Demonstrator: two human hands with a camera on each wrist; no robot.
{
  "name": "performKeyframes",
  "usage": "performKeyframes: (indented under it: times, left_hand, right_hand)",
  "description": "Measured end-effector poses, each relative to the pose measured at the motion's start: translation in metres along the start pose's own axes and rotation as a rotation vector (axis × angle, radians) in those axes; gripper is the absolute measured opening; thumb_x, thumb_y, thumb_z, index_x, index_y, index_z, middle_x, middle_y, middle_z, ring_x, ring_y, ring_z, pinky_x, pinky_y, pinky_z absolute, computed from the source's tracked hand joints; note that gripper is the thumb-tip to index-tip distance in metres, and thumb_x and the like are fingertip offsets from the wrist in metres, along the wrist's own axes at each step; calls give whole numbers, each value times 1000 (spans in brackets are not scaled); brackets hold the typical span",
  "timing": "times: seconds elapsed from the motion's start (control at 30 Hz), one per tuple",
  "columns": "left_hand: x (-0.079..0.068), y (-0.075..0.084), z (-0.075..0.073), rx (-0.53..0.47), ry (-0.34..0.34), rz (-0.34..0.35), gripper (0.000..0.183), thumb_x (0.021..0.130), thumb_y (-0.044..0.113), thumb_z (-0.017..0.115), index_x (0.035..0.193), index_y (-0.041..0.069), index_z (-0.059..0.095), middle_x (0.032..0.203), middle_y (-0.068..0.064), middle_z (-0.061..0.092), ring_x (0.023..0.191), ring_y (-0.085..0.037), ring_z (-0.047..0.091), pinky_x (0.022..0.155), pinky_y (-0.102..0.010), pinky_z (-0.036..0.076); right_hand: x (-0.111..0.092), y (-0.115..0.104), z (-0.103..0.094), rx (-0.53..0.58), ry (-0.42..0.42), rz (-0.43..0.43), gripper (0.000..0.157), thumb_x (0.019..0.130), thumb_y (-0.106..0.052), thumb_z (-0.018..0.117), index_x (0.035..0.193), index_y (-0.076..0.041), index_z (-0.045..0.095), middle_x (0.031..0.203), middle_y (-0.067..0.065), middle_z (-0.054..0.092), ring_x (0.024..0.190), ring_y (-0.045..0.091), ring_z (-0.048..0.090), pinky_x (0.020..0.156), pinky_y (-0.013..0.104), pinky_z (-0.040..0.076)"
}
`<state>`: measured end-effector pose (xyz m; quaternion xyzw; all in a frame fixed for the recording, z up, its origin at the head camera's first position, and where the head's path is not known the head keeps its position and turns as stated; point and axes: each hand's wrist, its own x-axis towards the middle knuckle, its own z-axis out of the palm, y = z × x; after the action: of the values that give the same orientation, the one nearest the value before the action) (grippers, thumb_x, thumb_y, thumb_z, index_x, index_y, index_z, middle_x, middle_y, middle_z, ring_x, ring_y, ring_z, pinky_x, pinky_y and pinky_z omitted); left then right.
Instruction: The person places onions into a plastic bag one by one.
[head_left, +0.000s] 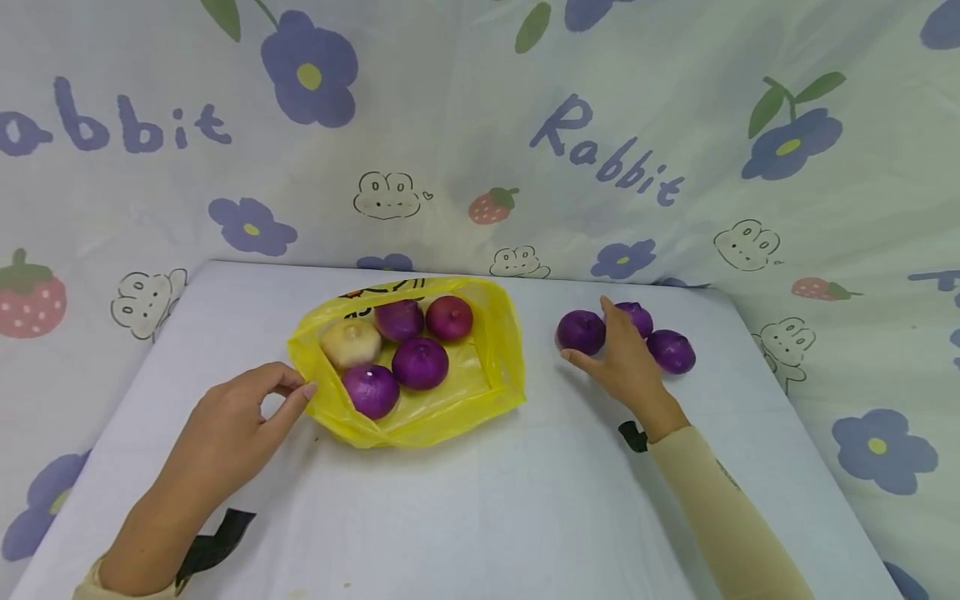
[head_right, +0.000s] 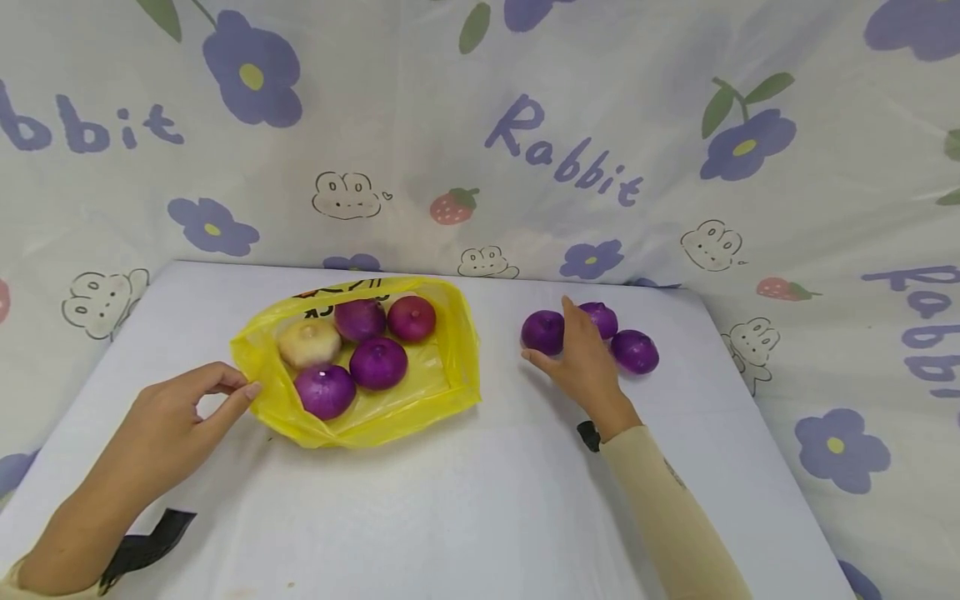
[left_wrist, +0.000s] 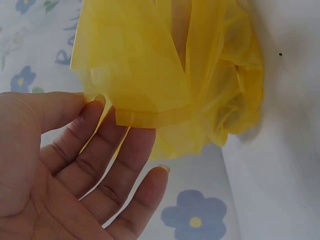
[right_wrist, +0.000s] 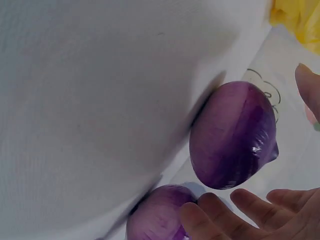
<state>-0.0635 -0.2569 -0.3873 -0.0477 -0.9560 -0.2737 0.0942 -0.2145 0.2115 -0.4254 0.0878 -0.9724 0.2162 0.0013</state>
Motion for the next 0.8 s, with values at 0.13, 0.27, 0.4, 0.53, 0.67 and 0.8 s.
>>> performKeyframes:
  times: [0.13, 0.27, 0.4, 0.53, 0.67, 0.8]
  left_hand:
    - [0, 0, 0, -1, 1, -1, 12, 99, 23, 74, 105, 13, 71, 101, -5, 74, 86, -27, 63, 72, -48, 56]
    - [-1, 0, 0, 0, 2, -4, 12, 99, 23, 74, 104, 13, 71, 101, -5, 74, 86, -27, 62, 73, -48, 56]
    - [-1, 0, -1, 1, 5, 2, 12, 99, 24, 74, 104, 14, 71, 100, -4, 74, 84, -26, 62, 71, -46, 55]
    - [0, -1, -1, -5, 15, 14, 11, 99, 24, 74, 103, 14, 70, 100, -4, 74, 84, -26, 62, 71, -46, 54]
    - [0, 0, -1, -10, 21, 26, 10, 99, 23, 75, 103, 14, 71, 99, -3, 75, 84, -26, 63, 71, -46, 54]
    - [0, 1, -2, -9, 14, 18, 11, 99, 23, 74, 103, 14, 71, 100, -4, 75, 85, -26, 63, 71, -46, 55]
  right_hand:
    - [4, 2, 4, 0, -22, 1, 118, 88, -58, 80, 167, -6, 10, 167, 26, 24, 151, 47, 28, 118, 62, 27]
    - [7, 3, 6, -1, -33, 1, 115, 89, -57, 79, 167, -7, 11, 167, 26, 25, 150, 47, 31, 117, 62, 30]
    - [9, 5, 9, 1, -34, -9, 109, 92, -48, 79, 166, -4, 12, 165, 28, 27, 148, 47, 34, 117, 61, 32]
    - [11, 6, 10, -14, -40, 2, 102, 95, -42, 78, 164, 1, 16, 163, 30, 29, 145, 49, 38, 116, 61, 34]
    - [11, 6, 10, -21, -50, 27, 96, 96, -41, 77, 162, 3, 23, 161, 31, 32, 144, 49, 40, 115, 62, 35]
    - [12, 5, 9, -17, -55, 37, 92, 97, -39, 76, 161, 3, 25, 161, 31, 34, 144, 50, 39, 115, 63, 34]
